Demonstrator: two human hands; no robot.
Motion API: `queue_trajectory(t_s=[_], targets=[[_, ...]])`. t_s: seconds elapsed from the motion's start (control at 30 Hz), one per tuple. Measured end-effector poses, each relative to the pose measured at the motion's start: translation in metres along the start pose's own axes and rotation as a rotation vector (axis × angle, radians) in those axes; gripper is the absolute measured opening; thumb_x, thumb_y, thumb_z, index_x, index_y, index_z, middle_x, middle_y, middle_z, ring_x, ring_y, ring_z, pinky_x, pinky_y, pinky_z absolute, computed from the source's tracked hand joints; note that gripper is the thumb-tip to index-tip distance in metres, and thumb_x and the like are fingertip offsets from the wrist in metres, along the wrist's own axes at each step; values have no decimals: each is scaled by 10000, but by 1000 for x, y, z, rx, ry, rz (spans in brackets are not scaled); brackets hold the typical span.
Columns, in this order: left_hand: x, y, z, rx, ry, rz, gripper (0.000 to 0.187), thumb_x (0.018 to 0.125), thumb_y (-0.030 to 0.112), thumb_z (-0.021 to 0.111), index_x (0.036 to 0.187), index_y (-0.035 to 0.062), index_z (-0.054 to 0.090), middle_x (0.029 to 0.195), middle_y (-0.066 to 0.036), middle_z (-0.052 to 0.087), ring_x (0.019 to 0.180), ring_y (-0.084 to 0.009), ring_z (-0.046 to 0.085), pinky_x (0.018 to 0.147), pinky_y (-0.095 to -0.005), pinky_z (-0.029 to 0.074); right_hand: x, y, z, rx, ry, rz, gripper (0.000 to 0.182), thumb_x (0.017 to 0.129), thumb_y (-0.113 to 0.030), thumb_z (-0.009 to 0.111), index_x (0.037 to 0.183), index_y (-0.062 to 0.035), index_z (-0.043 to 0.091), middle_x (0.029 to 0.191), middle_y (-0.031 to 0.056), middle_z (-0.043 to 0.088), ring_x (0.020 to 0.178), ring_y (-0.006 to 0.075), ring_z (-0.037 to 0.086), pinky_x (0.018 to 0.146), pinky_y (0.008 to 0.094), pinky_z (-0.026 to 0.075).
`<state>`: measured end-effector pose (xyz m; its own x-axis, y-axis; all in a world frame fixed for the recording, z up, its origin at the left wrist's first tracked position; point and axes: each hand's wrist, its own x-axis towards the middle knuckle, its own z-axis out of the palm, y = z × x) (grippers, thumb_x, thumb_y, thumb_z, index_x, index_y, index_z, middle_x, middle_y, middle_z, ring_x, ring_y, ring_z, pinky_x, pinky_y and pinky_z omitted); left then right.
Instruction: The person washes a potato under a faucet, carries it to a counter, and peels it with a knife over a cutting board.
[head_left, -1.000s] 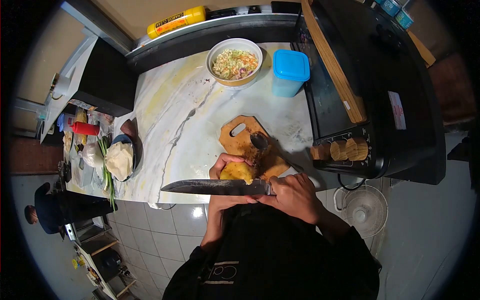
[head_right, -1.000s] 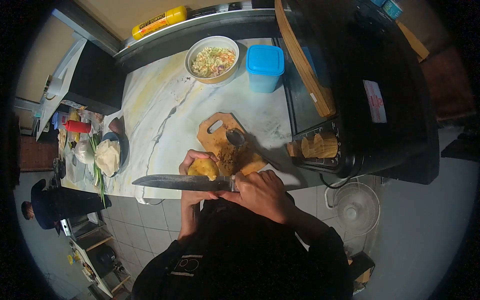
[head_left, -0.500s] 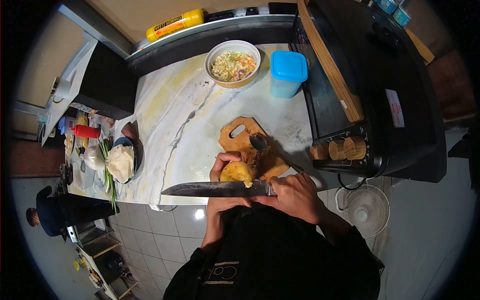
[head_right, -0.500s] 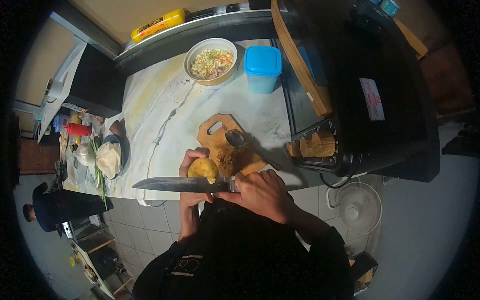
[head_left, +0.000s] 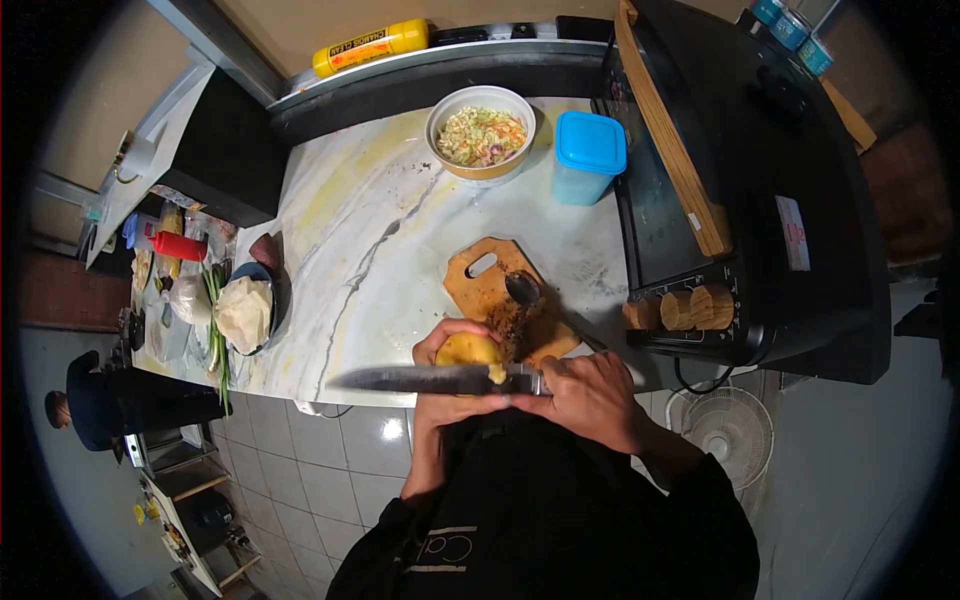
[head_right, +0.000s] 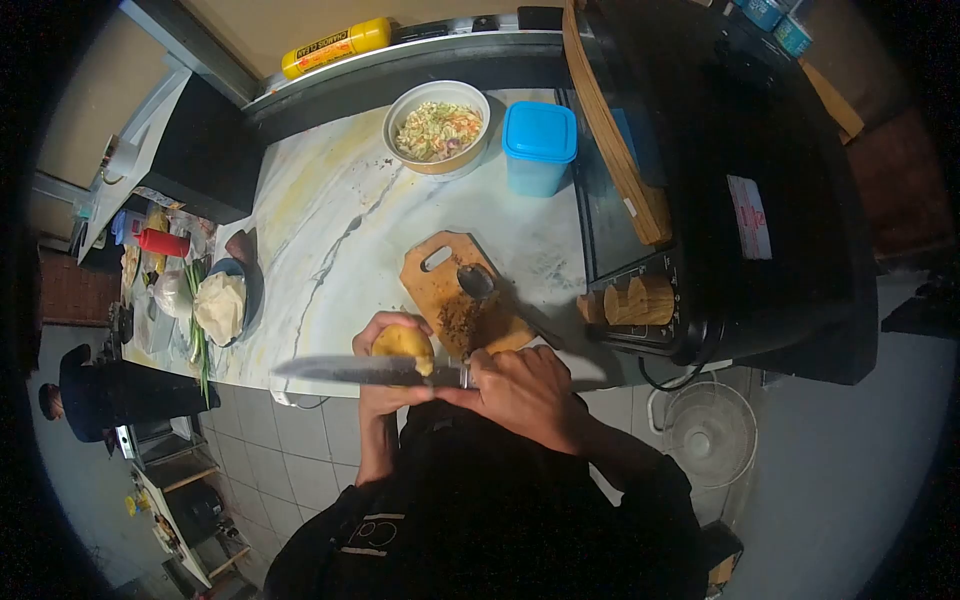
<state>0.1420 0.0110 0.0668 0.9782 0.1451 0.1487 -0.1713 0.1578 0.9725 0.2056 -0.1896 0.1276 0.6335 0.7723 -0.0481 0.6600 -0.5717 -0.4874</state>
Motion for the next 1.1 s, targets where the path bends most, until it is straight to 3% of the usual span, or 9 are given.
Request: queue_trajectory(t_s=[0.1, 0.27, 0.4, 0.5, 0.6, 0.8, 0.9, 1.0, 1.1], targets=[[-5, 3, 7, -82, 3, -82, 730, 560, 231, 943, 1127, 1, 544, 1052, -134, 644, 1004, -191, 624, 885, -331, 505, 2, 6, 2, -2, 28, -12, 585, 823, -588, 651, 734, -10, 655, 545, 112, 608, 535, 292, 657, 522, 407, 520], [4, -4, 7, -35, 34, -18, 1015, 406, 511, 970, 1145, 53, 448, 1060, -101, 558, 938, -145, 547, 789, -285, 454, -2, 5, 1, -15, 23, -24, 595, 833, -597, 640, 712, -15, 656, 521, 110, 594, 515, 289, 652, 514, 403, 522], [5, -8, 7, -79, 55, -8, 1075, 358, 569, 946, 1160, 55, 446, 1087, -98, 550, 962, -149, 544, 810, -287, 453, -3, 4, 4, 17, 117, -18, 619, 786, -657, 650, 643, -57, 605, 449, 93, 519, 440, 292, 582, 490, 391, 468], [8, -4, 4, 15, 30, -11, 1097, 380, 537, 958, 1217, 32, 461, 1146, -110, 566, 1001, -157, 563, 841, -292, 467, -3, 4, 6, 32, 144, -6, 616, 795, -653, 646, 639, -59, 599, 445, 94, 514, 439, 288, 582, 491, 389, 470], [6, 14, 8, -1, 70, -284, 1092, 415, 475, 975, 1265, 16, 465, 1195, -119, 574, 1018, -158, 578, 855, -292, 477, -5, 6, 9, 33, 139, 17, 610, 800, -644, 648, 645, -55, 601, 447, 94, 514, 441, 289, 581, 494, 390, 472], [10, -1, 8, 1, 36, -26, 1018, 484, 420, 966, 1272, 19, 462, 1192, -124, 579, 969, -144, 581, 826, -268, 478, -4, 0, 7, 57, 149, -1, 590, 840, -594, 643, 691, -23, 630, 482, 107, 553, 450, 273, 605, 473, 377, 488], [11, 1, 10, 3, 86, -98, 1013, 494, 426, 961, 1276, 21, 459, 1195, -122, 578, 954, -140, 577, 823, -266, 477, -2, -1, 12, 96, 200, 21, 588, 810, -613, 657, 668, -44, 610, 476, 101, 538, 459, 298, 585, 503, 397, 475], [12, -9, 7, -83, 41, -16, 1005, 441, 172, 978, 1287, 23, 457, 1211, -119, 578, 1024, -172, 584, 870, -291, 497, -2, -1, 14, 112, 158, 50, 582, 812, -605, 661, 677, -41, 614, 482, 103, 544, 464, 303, 587, 509, 400, 477], [12, -11, 6, -62, 42, -25, 992, 457, 187, 978, 1286, 26, 459, 1206, -118, 580, 1017, -170, 583, 870, -294, 497, -3, -2, 15, 117, 128, 76, 582, 813, -603, 661, 690, -36, 617, 493, 106, 558, 477, 306, 598, 516, 405, 478]])
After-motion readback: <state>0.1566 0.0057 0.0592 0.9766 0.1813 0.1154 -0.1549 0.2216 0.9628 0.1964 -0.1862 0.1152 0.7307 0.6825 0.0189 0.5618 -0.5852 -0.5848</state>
